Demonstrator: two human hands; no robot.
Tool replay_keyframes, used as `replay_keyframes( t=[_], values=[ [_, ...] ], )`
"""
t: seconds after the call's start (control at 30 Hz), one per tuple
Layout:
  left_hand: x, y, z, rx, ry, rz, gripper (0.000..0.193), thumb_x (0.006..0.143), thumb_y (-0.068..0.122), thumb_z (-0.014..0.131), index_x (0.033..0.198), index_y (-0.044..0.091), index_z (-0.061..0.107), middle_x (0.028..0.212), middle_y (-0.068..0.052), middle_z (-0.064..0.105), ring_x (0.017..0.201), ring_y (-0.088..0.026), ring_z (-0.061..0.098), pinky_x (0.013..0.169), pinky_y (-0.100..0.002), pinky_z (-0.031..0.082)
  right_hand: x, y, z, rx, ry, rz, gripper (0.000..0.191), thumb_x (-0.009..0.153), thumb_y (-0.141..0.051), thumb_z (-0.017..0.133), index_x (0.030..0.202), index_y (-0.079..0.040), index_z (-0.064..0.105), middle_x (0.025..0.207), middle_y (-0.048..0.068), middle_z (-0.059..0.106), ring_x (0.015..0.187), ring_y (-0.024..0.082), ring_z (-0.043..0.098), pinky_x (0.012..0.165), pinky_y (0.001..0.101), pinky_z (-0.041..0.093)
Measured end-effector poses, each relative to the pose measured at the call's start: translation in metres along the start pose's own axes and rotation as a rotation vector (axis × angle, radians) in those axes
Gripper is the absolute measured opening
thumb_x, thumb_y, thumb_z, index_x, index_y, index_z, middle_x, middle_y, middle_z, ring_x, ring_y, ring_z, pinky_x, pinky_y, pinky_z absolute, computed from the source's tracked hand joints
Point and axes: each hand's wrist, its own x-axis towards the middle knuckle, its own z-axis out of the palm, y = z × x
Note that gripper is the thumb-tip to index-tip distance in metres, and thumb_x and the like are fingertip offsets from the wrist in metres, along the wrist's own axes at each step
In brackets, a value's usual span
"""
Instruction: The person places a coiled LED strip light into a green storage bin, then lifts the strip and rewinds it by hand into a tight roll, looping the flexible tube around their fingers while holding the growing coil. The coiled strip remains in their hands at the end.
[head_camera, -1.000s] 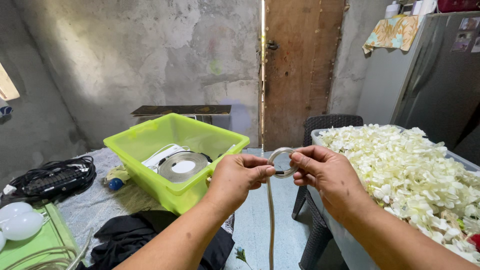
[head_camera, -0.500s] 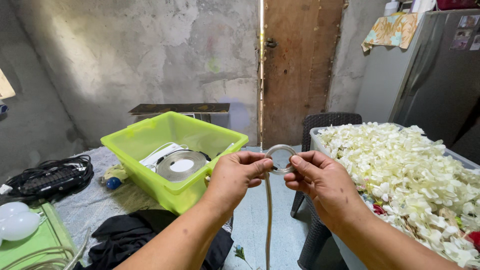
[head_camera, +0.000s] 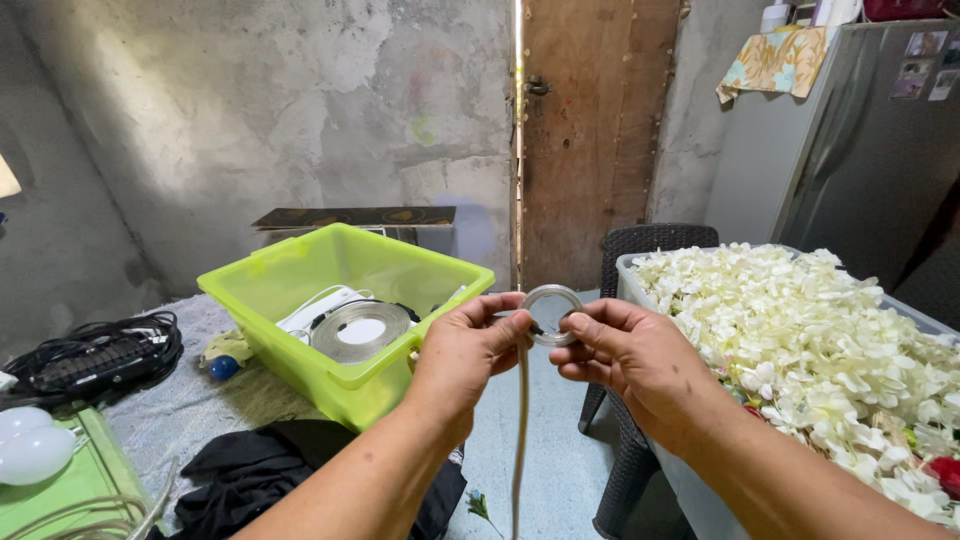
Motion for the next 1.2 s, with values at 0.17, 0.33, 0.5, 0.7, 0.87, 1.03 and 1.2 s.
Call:
replay_keyframes(
  t=[0.17,0.33,0.5,0.7,0.87,1.03,1.2],
  values=[
    [-0.003,-0.012,0.004,0.0,0.021,-0.042,0.027,0.09,0.015,0.073,0.112,0.001,0.074,0.097,-0.006,0.076,0.088,-0.012,0.069,0.085,-0.028,0.056,0.002,0.01,0.0,0.098,0.07,-0.09,0.021,0.097,-0.019,0.061,0.106,0.0,0.065,0.093,0.009,0.069,0.084,0.02,0.071,0.079,0.0347,0.059],
    [-0.005,-0.013,0.001,-0.074,-0.029,-0.125,0.027,0.091,0.017,0.072,0.11,-0.001,0.074,0.098,-0.007,0.077,0.091,-0.013,0.071,0.088,-0.027,0.057,0.002,0.018,-0.001,0.146,0.075,-0.087,0.02,0.097,-0.019,0.061,0.104,0.0,0.064,0.093,0.009,0.069,0.087,0.021,0.072,0.08,0.0344,0.059],
    [-0.005,-0.009,0.001,-0.024,-0.043,-0.074,0.025,0.092,0.017,0.072,0.11,0.0,0.073,0.097,-0.006,0.075,0.09,-0.012,0.068,0.086,-0.026,0.056,-0.002,0.023,0.0,0.173,0.077,-0.056,0.022,0.098,-0.021,0.06,0.105,0.0,0.064,0.093,0.008,0.07,0.089,0.021,0.072,0.081,0.0343,0.058],
    [-0.005,-0.005,-0.002,0.034,-0.099,0.045,0.024,0.09,0.019,0.07,0.106,0.0,0.073,0.093,-0.005,0.077,0.086,-0.011,0.073,0.079,-0.024,0.057,-0.007,0.022,-0.003,0.018,0.034,-0.012,0.025,0.094,-0.024,0.066,0.103,-0.001,0.071,0.091,0.007,0.067,0.082,0.016,0.065,0.073,0.0331,0.054],
    [-0.006,0.011,-0.004,0.357,-0.124,0.113,0.021,0.09,0.015,0.074,0.103,-0.001,0.077,0.086,-0.006,0.076,0.075,-0.009,0.065,0.068,-0.025,0.053,-0.006,-0.006,-0.005,-0.601,0.106,0.017,0.034,0.088,-0.028,0.078,0.118,-0.013,0.074,0.094,0.003,0.067,0.077,0.015,0.056,0.069,0.0318,0.048],
    [-0.019,0.03,0.002,0.806,-0.106,0.236,0.021,0.087,0.021,0.075,0.099,0.004,0.078,0.079,-0.006,0.078,0.068,-0.011,0.068,0.067,-0.028,0.055,-0.007,-0.032,-0.002,-0.944,-0.047,-0.328,0.041,0.084,-0.022,0.075,0.125,-0.017,0.078,0.098,-0.001,0.069,0.081,0.011,0.065,0.072,0.0287,0.055],
    [-0.022,0.041,0.008,1.006,-0.131,0.28,0.022,0.086,0.025,0.075,0.1,0.008,0.078,0.078,-0.009,0.077,0.066,-0.015,0.07,0.066,-0.03,0.055,0.003,-0.033,0.001,-1.081,-0.125,-0.305,0.027,0.087,-0.021,0.079,0.111,-0.008,0.08,0.087,0.002,0.073,0.078,0.011,0.068,0.07,0.0284,0.056]
  ],
)
